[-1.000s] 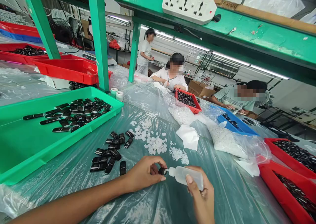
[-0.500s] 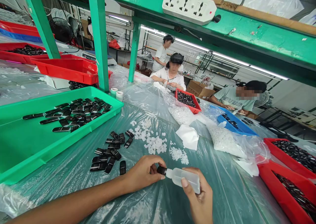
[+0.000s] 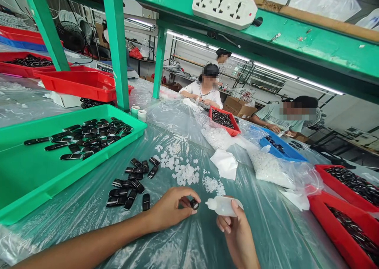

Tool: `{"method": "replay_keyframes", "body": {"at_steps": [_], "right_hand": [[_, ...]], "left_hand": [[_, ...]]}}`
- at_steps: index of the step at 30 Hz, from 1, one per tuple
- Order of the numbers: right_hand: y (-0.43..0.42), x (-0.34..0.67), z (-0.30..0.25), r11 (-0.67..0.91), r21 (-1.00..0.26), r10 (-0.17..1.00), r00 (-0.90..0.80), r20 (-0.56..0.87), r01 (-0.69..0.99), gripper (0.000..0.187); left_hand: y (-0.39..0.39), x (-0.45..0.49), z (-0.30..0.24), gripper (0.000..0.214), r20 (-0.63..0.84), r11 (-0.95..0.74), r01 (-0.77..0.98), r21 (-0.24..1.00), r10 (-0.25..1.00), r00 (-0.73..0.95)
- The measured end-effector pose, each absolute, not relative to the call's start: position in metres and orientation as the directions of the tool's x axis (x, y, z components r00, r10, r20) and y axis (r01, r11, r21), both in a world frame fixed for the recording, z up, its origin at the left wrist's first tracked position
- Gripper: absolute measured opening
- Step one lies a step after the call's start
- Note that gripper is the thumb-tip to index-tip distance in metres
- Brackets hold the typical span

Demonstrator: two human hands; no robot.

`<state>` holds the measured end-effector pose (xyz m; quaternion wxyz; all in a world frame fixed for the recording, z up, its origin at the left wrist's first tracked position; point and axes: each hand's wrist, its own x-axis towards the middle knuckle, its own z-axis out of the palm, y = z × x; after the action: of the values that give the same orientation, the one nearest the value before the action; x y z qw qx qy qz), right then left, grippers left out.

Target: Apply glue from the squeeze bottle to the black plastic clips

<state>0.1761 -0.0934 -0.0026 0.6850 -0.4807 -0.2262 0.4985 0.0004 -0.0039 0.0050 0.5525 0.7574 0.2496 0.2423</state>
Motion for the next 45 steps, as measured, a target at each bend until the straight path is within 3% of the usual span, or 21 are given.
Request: {"method": "replay_keyframes", "body": {"at_steps": [6, 15, 21, 30, 35, 40, 45], "right_hand": [[-0.095, 0.174, -0.004, 0.03, -0.914, 0.896, 0.417, -0.155, -0.405, 0.031], [-0.1, 0.168, 0.006, 0.03, -0.999, 0.855, 0.518, 0.013, -0.025, 0.033], [-0.107, 0.153, 0.017, 0.042, -0.977, 0.774, 0.611, 0.165, 0.21, 0.032], [-0.111, 0.151, 0.011, 0.107, -0.899, 0.745, 0.564, 0.356, 0.425, 0.029], [-0.107, 0.156, 0.014, 0.08, -0.955, 0.789, 0.567, 0.236, 0.286, 0.03], [-0.1, 0.17, 0.005, 0.046, -0.998, 0.858, 0.513, 0.017, -0.045, 0.033], [-0.096, 0.173, 0.0, 0.067, -0.933, 0.886, 0.451, -0.107, -0.355, 0.033]], "left_hand": [[-0.004, 0.001, 0.007, 0.017, 0.144, -0.365, 0.155, 0.918, 0.671, 0.727], [-0.005, -0.002, 0.008, 0.013, 0.186, -0.482, 0.217, 0.849, 0.656, 0.731], [-0.006, -0.002, 0.008, 0.013, 0.185, -0.52, 0.248, 0.818, 0.644, 0.742], [-0.004, -0.001, 0.006, 0.01, 0.208, -0.552, 0.266, 0.791, 0.65, 0.731], [-0.004, -0.001, 0.005, 0.009, 0.215, -0.512, 0.219, 0.831, 0.657, 0.722], [-0.004, 0.001, 0.004, 0.013, 0.197, -0.432, 0.164, 0.887, 0.675, 0.711], [-0.005, 0.001, 0.007, 0.016, 0.177, -0.39, 0.148, 0.909, 0.681, 0.711]]}}
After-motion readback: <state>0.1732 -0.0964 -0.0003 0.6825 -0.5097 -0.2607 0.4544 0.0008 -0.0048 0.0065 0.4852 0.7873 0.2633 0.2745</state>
